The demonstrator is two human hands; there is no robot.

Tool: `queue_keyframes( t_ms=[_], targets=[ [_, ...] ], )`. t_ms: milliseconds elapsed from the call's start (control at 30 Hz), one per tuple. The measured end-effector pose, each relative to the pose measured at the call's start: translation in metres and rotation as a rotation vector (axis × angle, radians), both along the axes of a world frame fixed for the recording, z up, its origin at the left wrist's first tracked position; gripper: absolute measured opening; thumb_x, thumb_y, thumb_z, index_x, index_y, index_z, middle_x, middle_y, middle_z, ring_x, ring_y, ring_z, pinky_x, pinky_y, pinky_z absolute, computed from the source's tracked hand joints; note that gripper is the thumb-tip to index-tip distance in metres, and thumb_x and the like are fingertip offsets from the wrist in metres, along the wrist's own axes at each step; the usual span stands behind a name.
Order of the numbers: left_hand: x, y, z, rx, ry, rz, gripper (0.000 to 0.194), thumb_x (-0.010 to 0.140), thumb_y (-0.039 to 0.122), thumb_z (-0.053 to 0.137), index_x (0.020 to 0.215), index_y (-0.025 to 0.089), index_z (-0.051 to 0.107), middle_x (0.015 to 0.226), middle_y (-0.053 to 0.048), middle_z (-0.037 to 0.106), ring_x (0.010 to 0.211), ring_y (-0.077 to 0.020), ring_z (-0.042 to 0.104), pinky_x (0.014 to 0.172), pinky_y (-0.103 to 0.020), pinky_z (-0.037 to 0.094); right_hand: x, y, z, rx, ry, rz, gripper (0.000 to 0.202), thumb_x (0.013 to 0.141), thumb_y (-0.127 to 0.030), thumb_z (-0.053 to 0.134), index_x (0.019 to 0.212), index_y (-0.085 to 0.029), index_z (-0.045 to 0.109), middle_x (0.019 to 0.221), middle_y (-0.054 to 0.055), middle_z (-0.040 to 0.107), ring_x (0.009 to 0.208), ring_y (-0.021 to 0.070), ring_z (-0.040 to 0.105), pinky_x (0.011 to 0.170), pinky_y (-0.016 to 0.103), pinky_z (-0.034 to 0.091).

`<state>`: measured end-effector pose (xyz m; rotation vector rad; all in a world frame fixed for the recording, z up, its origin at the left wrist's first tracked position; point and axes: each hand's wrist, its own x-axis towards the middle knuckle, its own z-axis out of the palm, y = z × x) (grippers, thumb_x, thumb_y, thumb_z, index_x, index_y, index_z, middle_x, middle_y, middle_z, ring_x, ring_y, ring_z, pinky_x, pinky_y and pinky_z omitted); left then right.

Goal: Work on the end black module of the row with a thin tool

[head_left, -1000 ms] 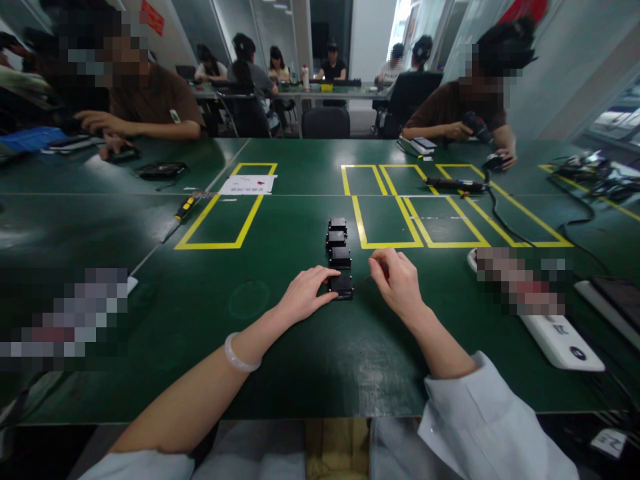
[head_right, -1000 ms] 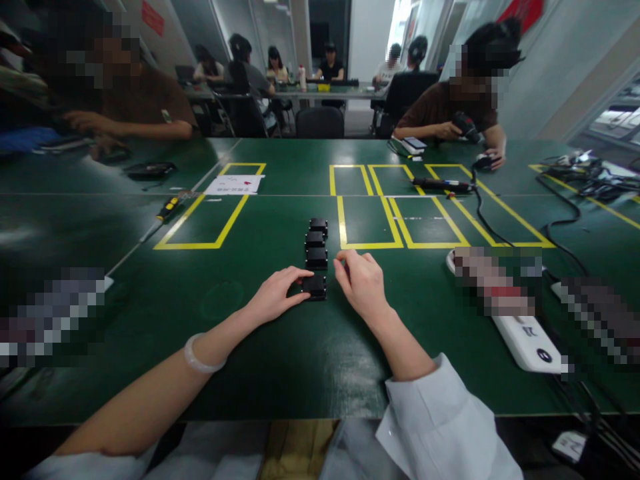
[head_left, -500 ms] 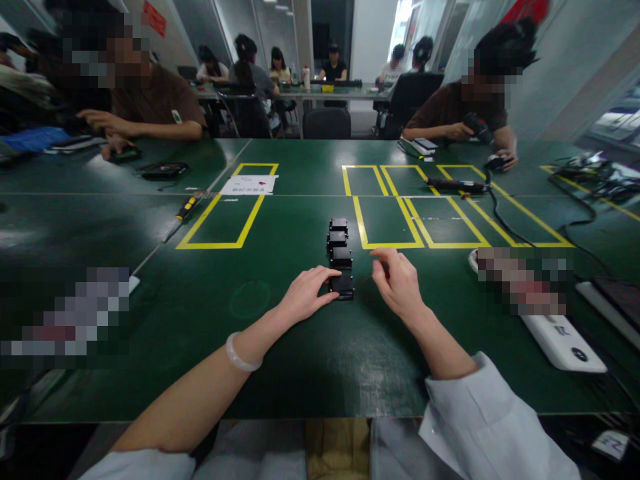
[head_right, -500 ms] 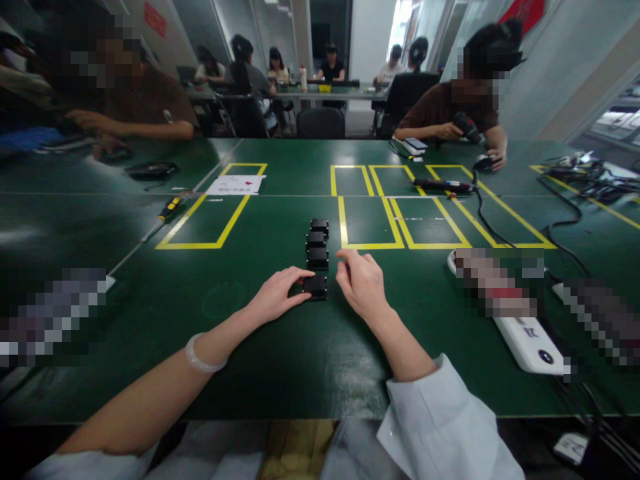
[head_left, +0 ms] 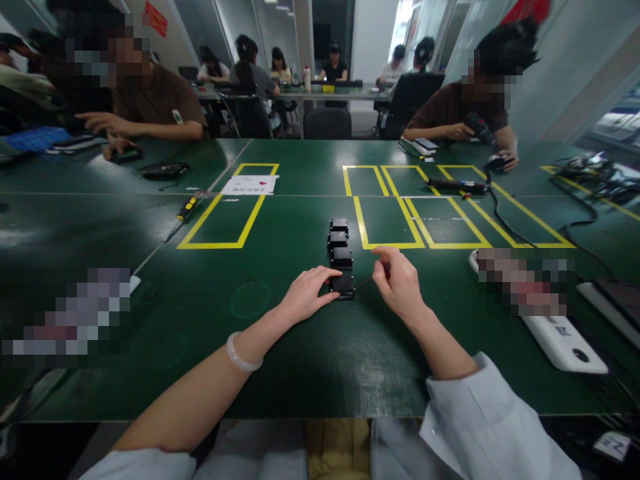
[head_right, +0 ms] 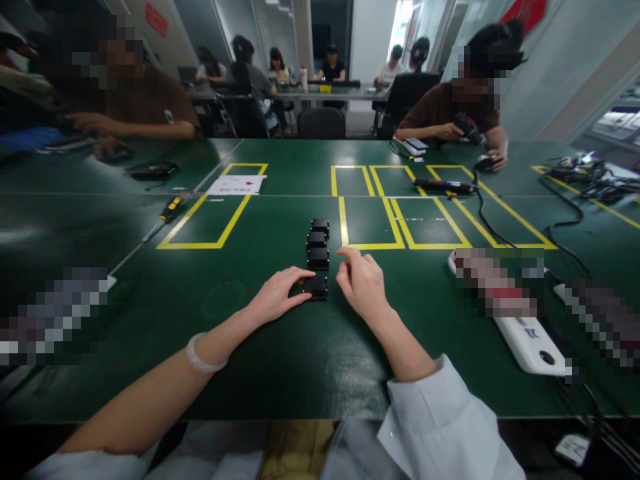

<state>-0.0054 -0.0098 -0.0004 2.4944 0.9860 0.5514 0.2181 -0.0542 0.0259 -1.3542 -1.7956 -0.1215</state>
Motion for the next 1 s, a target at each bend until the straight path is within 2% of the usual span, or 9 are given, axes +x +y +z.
queue_keyframes(
  t_ms=[167,367,767,1000],
  targets=[
    [-0.0001,0.0001,-0.0003,0.007,-0.010,-0.002,0.036,0.087,0.032,0.062,0.121,0.026,0.051,0.109,-0.003,0.060,0.097,-0.0213,0.059,0.087,-0.036,0.044,0.0008,-0.0002,0.0002,-0.018,-0.004,0.010,0.021,0.089,-0.020,0.044,0.107,-0.019,0.054,0.074,0.001,0.057,0.066,0.0165,0.051,0.067,0.030,0.043],
    [-0.0003,0.0011,-0.0012,0.004,-0.007,-0.005,0.036,0.087,0.033,0.062,0.121,0.025,0.052,0.111,-0.004,0.060,0.099,-0.0220,0.059,0.087,-0.036,0.044,0.0019,-0.0001,-0.0002,-0.015,-0.016,0.000,0.015,0.092,-0.032,0.048,0.096,-0.020,0.055,0.071,0.001,0.057,0.063,0.0149,0.050,0.064,0.029,0.042],
    [-0.0002,0.0010,-0.0018,0.010,-0.001,-0.004,0.036,0.088,0.034,0.061,0.121,0.025,0.052,0.110,-0.004,0.060,0.098,-0.0219,0.059,0.086,-0.036,0.044,0.0013,-0.0001,0.0010,-0.004,0.003,0.003,0.015,0.091,-0.021,0.042,0.098,-0.019,0.055,0.071,0.001,0.057,0.067,0.0160,0.052,0.067,0.030,0.043],
    [-0.0003,0.0012,-0.0017,0.011,-0.012,-0.005,0.036,0.087,0.033,0.062,0.121,0.026,0.052,0.109,-0.003,0.060,0.096,-0.0208,0.059,0.086,-0.034,0.044,0.0024,-0.0005,0.0019,-0.028,-0.010,0.009,0.015,0.092,-0.034,0.048,0.093,-0.021,0.056,0.067,-0.001,0.053,0.061,0.0143,0.048,0.062,0.028,0.040]
  ],
)
